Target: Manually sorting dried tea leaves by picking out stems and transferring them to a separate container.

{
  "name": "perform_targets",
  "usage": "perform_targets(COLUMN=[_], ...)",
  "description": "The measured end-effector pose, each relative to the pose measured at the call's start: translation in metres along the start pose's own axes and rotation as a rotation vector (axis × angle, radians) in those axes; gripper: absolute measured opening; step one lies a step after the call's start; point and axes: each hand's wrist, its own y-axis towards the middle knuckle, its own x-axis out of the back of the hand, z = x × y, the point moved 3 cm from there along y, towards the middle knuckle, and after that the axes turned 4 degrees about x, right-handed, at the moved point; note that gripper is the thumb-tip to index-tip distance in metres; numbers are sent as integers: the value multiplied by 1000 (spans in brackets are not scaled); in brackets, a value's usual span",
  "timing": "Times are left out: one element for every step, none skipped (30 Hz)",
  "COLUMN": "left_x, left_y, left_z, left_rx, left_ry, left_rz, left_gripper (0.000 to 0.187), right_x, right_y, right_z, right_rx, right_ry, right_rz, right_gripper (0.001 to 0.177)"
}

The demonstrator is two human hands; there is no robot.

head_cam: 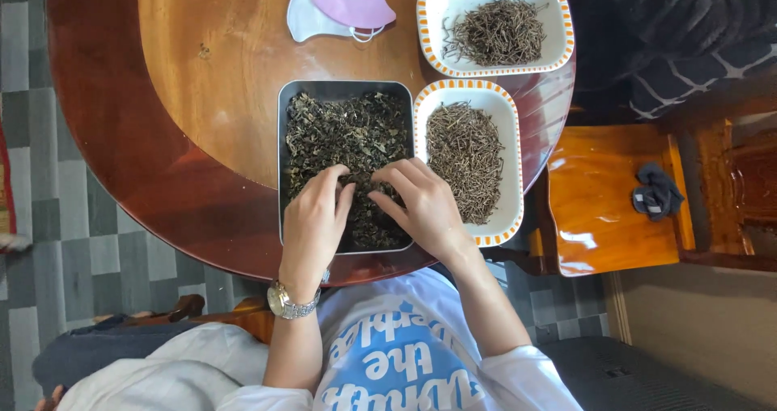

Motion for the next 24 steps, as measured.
perform_targets(left_x=[2, 3, 5, 2, -1, -4, -4, -4, -3, -2, -2, -1, 0, 0, 0, 5, 10, 15, 15, 16, 19, 19, 17, 15], left_y=[-1, -3, -3, -3, -5, -6, -6, -5, -4, -1, 0, 0, 1, 2, 3, 6, 6, 6, 5, 4, 5, 6, 5, 4], left_z=[-1, -1, -1, 1, 4, 7, 5, 3, 1, -1, -5, -8, -6, -5, -4, -7, -11, -15, -15, -15, -16, -13, -11, -9], left_rx=[2, 25, 45, 45, 75, 105, 111, 116, 122, 129, 97, 64, 71, 63, 53, 57, 43, 29, 36, 22, 4, 7, -5, -18], left_ry=[-1, 73, 147, 146, 187, 227, 228, 195, 163, 165, 99, 32, 37, -40, -119, -117, -187, -257, -257, -282, -306, -304, -328, -352], left_rz=[2, 15, 25, 22, 60, 97, 96, 112, 124, 119, 142, 163, 159, 164, 170, 167, 155, 141, 141, 114, 85, 81, 72, 63], left_gripper=[22, 26, 29, 29, 37, 45, 45, 48, 52, 52, 55, 60, 60, 62, 64, 64, 61, 59, 59, 58, 57, 57, 55, 53], right_x=[0, -2, -5, -6, -11, -15, -20, -25, -30, -31, -32, -33, -32, -32, -31, -30, -28, -26, -24, -21, -18, -18, -18, -17], right_y=[1, 2, 4, 6, 7, 8, 6, 5, 5, 7, 7, 8, 9, 11, 10, 13, 13, 13, 12, 11, 13, 15, 14, 13], right_z=[-1, -1, -2, 1, 2, 4, 2, 1, -1, -3, -3, -4, -3, -4, -5, -5, -4, -3, 0, 3, 5, 6, 6, 6], right_rx=[-1, 31, 67, 69, 32, -6, -1, 20, 45, 53, 68, 83, 90, 72, 51, 55, 47, 38, 40, 12, -13, -10, -38, -67], right_ry=[1, -119, -241, -242, -297, -352, -349, -351, -353, -350, -356, -362, -356, -305, -257, -253, -150, -47, -43, 7, 54, 56, 95, 133], right_rz=[2, 84, 164, 164, 265, 366, 369, 365, 360, 361, 352, 342, 342, 341, 341, 342, 319, 295, 300, 278, 253, 254, 250, 246], right_gripper=[18, 33, 48, 48, 54, 61, 61, 62, 63, 63, 64, 65, 65, 63, 61, 61, 61, 61, 61, 57, 52, 52, 53, 53])
